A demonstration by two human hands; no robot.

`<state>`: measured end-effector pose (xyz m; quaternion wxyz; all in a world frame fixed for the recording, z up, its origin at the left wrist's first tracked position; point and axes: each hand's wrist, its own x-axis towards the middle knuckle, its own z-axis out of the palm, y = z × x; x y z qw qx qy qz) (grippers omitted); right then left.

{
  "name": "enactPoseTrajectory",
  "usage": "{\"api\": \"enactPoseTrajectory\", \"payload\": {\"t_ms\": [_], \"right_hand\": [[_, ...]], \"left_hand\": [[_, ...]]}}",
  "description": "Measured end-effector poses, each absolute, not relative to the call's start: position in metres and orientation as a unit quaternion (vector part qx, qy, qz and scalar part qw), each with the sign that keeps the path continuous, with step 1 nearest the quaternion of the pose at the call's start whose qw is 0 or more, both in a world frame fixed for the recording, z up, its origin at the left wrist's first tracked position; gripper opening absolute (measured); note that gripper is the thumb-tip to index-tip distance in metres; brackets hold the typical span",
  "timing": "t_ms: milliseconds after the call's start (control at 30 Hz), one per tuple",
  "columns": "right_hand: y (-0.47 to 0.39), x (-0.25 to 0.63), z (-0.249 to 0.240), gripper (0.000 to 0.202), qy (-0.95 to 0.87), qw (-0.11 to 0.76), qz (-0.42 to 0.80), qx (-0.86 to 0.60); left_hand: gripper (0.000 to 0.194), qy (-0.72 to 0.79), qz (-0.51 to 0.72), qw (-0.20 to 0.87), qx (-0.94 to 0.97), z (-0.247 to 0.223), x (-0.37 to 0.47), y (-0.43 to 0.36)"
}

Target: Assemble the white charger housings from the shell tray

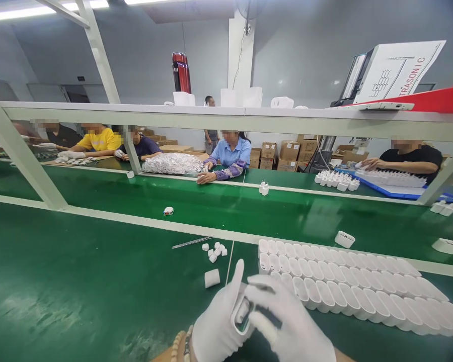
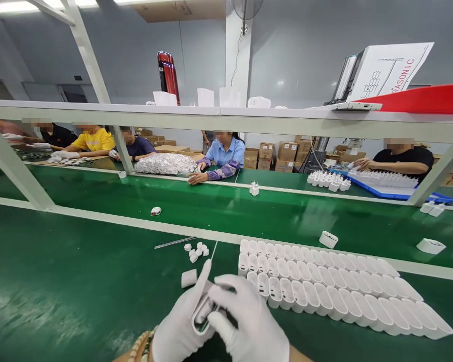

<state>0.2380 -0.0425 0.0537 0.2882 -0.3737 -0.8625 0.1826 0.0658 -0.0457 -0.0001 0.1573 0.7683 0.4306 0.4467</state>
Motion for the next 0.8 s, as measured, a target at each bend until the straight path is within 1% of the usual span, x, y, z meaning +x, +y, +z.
{"api": "enactPoseTrajectory", "payload": {"t_ms": [33, 100, 167, 200, 300, 400, 500, 600, 667, 733, 800], "right_hand": [[-0.041, 0.240, 0.058, 0.021, -0.837, 0.299, 0.247, -0.385], [-0.038, 0.241, 0.066, 0.012, -0.800, 0.267, 0.354, -0.404], [-0.036, 0.242, 0.070, 0.016, -0.785, 0.223, 0.410, -0.409], [-0.035, 0.241, 0.070, 0.018, -0.781, 0.217, 0.424, -0.404], [-0.033, 0.242, 0.065, 0.017, -0.769, 0.227, 0.451, -0.393], [-0.034, 0.242, 0.061, 0.011, -0.773, 0.219, 0.452, -0.387], [-0.038, 0.240, 0.060, 0.019, -0.804, 0.204, 0.413, -0.378], [-0.042, 0.236, 0.059, 0.023, -0.837, 0.181, 0.345, -0.385], [-0.042, 0.234, 0.058, 0.020, -0.853, 0.163, 0.304, -0.392], [-0.039, 0.235, 0.058, 0.018, -0.852, 0.166, 0.295, -0.398], [-0.036, 0.237, 0.059, 0.023, -0.845, 0.187, 0.315, -0.390]], "left_hand": [[0.080, 0.403, 0.429, 0.199, 0.784, 0.003, 0.065, -0.046], [0.102, 0.368, 0.382, 0.284, 0.799, 0.006, 0.064, -0.047], [0.115, 0.379, 0.333, 0.354, 0.788, 0.006, 0.063, -0.048], [0.121, 0.390, 0.311, 0.381, 0.779, 0.006, 0.062, -0.049], [0.132, 0.427, 0.257, 0.412, 0.763, 0.003, 0.060, -0.049], [0.138, 0.474, 0.200, 0.380, 0.769, 0.002, 0.059, -0.050], [0.142, 0.492, 0.159, 0.375, 0.769, 0.005, 0.059, -0.052], [0.134, 0.488, 0.166, 0.389, 0.763, 0.009, 0.060, -0.056], [0.131, 0.475, 0.190, 0.398, 0.761, 0.010, 0.062, -0.057], [0.128, 0.452, 0.237, 0.434, 0.742, 0.007, 0.066, -0.055], [0.116, 0.430, 0.313, 0.457, 0.713, 0.001, 0.070, -0.050]]}}
